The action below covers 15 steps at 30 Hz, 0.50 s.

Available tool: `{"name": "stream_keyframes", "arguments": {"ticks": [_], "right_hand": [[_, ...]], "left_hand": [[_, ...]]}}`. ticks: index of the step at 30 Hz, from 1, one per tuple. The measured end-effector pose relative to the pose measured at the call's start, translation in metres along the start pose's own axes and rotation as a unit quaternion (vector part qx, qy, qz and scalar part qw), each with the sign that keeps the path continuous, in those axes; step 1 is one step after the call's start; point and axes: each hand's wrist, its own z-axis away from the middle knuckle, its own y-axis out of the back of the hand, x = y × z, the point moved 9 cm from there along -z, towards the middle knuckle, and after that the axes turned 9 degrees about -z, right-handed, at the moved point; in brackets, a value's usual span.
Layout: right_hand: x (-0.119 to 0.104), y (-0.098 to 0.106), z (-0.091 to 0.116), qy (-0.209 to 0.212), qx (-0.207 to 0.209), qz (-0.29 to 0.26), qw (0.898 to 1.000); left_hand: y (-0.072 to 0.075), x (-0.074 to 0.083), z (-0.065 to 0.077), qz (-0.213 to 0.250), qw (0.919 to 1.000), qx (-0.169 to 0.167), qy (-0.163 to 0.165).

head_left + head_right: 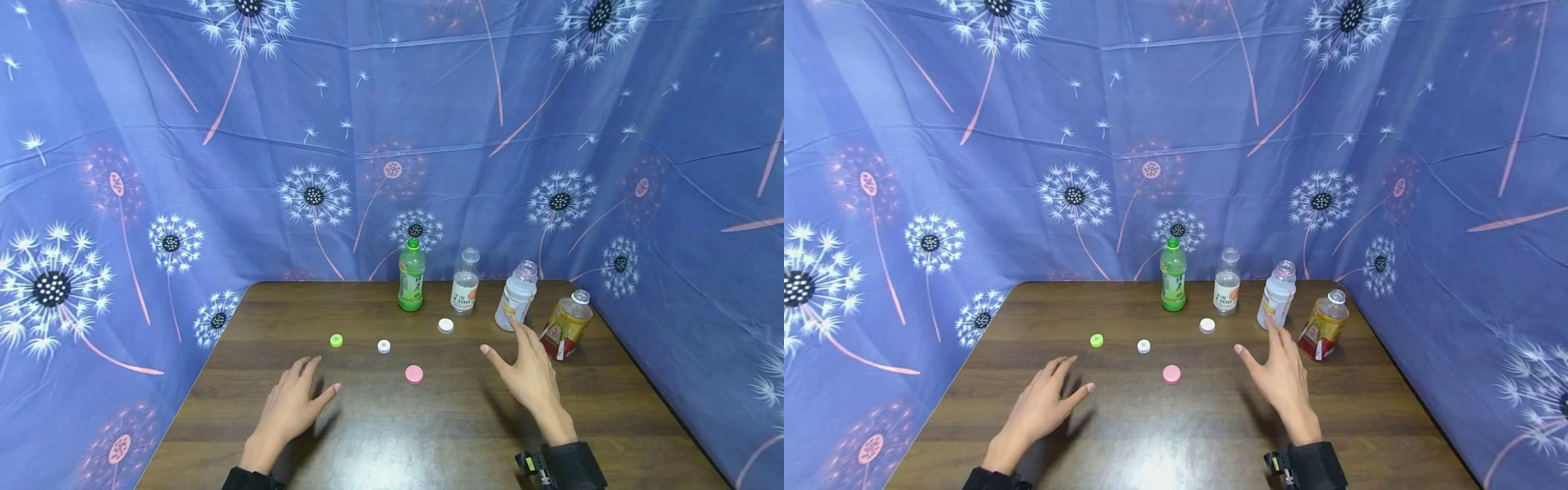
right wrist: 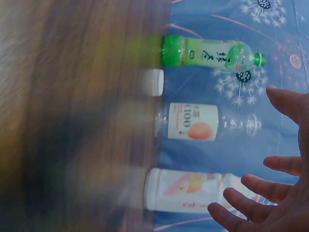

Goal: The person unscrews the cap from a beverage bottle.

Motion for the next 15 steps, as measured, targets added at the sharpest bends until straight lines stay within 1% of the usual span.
{"name": "stream_keyframes", "arguments": {"ticks": [6, 12, 15], "right_hand": [[-0.022, -0.005, -0.015, 0.025, 0.009, -0.022, 0.999], [-0.047, -0.007, -0.032, 0.067, 0.024, -0.032, 0.997], [-0.056, -0.011, -0.040, 0.074, 0.016, -0.034, 0.997]], "left_hand": [[0.000, -0.003, 0.004, -0.003, 1.0000, 0.008, -0.004], [-0.001, -0.005, 0.010, -0.012, 0.9997, 0.020, -0.002], [-0.002, -0.006, 0.013, -0.012, 0.9997, 0.023, 0.000]]}}
